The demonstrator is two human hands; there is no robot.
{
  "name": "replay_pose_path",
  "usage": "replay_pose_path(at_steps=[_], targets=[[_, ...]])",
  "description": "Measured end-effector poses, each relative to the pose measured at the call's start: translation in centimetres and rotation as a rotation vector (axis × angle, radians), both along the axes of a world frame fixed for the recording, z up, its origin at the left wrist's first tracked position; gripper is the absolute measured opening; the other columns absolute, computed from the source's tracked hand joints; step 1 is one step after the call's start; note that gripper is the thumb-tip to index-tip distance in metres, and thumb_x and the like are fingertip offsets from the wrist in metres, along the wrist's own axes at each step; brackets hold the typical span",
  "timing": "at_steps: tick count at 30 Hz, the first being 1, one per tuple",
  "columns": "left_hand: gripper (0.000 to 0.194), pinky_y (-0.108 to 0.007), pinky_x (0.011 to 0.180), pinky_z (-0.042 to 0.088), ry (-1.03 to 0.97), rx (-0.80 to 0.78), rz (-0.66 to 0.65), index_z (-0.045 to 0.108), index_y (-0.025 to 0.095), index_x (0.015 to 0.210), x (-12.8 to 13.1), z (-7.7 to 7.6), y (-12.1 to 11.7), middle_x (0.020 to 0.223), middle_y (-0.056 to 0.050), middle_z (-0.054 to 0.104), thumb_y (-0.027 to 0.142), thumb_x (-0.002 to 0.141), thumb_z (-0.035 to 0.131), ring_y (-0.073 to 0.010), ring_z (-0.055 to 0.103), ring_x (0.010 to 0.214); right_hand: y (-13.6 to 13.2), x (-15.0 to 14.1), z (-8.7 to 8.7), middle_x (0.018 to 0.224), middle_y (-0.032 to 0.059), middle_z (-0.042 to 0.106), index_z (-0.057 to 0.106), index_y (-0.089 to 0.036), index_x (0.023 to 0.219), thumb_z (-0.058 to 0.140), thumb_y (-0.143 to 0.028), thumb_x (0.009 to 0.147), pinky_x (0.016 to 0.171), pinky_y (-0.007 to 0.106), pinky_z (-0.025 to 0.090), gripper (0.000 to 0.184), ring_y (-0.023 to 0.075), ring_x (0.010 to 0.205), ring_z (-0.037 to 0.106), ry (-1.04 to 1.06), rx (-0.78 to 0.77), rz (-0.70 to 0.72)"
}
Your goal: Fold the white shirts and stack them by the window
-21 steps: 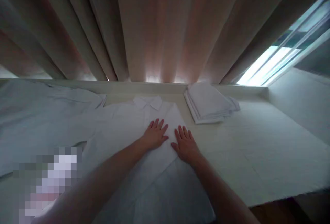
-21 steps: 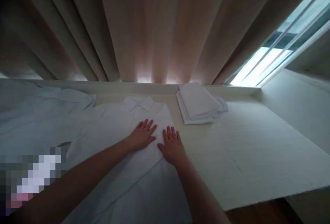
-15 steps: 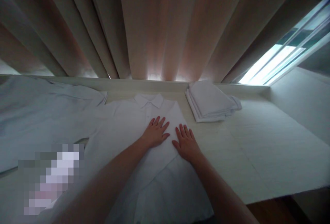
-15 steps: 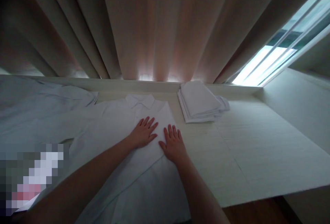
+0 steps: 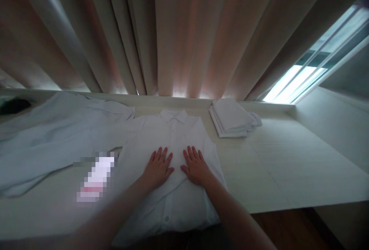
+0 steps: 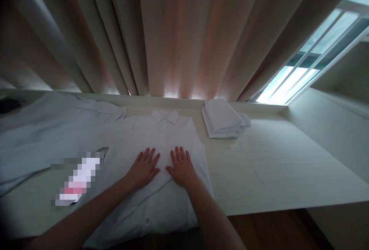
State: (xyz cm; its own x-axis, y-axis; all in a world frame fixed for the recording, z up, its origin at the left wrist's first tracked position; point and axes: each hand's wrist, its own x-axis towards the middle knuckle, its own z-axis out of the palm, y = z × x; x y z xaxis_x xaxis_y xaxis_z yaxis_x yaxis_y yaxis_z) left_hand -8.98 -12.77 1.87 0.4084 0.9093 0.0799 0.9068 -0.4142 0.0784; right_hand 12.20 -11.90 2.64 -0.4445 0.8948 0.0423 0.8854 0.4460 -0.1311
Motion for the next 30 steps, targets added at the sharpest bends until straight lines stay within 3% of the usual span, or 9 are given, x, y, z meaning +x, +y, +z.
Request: replay_pose_path(at_steps=[5,15,21,25,30], targets=[[0.056,-0.050,0.104,0.006,-0.012,0.001,0.084,0.027,0.026,0.135,-3.6,-0.5,-2.8,0.145,-0.007,0.018,0.050,0.084,0.030,-0.0283,0.007,0.133,-1.3,-1.1,-1.0,0.145,0.0089,0.009,0.023,-0.018,0.138,0.027,-0.055,0.085,0.104,0.049,0.006,0.065,0.0284,0.132,0.002,-0.025,-0.002,-0.027],[0.058,-0.049,0.104,0.004,-0.032,0.006,0.112,0.026,0.024,0.136,-4.2,-0.1,-4.2,0.145,-0.009,0.017,0.051,0.084,0.031,-0.0282,0.005,0.133,-2.1,-2.0,-0.4,0.146,0.0084,0.008,0.020,-0.017,0.139,0.023,-0.052,0.087,0.103,0.050,0.003,0.063,0.0269,0.132,0.000,-0.103,-0.037,-0.055],[0.062,-0.052,0.103,0.004,-0.037,0.005,0.105,0.024,0.024,0.136,-5.4,0.2,-7.2,0.146,-0.010,0.014,0.053,0.082,0.034,-0.0298,0.002,0.133,-4.3,-4.1,0.2,0.146,0.0077,0.006,0.019,-0.019,0.139,0.024,-0.050,0.087,0.104,0.048,0.005,0.061,0.0269,0.132,-0.001,-0.108,-0.035,0.031],[0.061,-0.053,0.103,0.004,-0.049,-0.048,0.139,0.026,0.025,0.136,-6.4,0.6,-9.3,0.145,-0.009,0.016,0.055,0.082,0.031,-0.0292,0.005,0.133,-5.5,-5.5,-1.1,0.146,0.0087,0.010,0.020,-0.019,0.139,0.024,-0.050,0.087,0.103,0.050,0.006,0.060,0.0268,0.132,0.001,-0.099,-0.019,0.067],[0.061,-0.053,0.104,0.004,-0.152,-0.025,0.134,0.027,0.026,0.135,-6.9,1.1,-10.8,0.145,-0.008,0.016,0.057,0.083,0.026,-0.0282,0.003,0.133,-5.9,-5.7,-3.9,0.145,0.0088,0.015,0.024,-0.019,0.137,0.025,-0.050,0.086,0.103,0.051,0.010,0.061,0.0266,0.132,0.006,-0.065,0.112,0.082]])
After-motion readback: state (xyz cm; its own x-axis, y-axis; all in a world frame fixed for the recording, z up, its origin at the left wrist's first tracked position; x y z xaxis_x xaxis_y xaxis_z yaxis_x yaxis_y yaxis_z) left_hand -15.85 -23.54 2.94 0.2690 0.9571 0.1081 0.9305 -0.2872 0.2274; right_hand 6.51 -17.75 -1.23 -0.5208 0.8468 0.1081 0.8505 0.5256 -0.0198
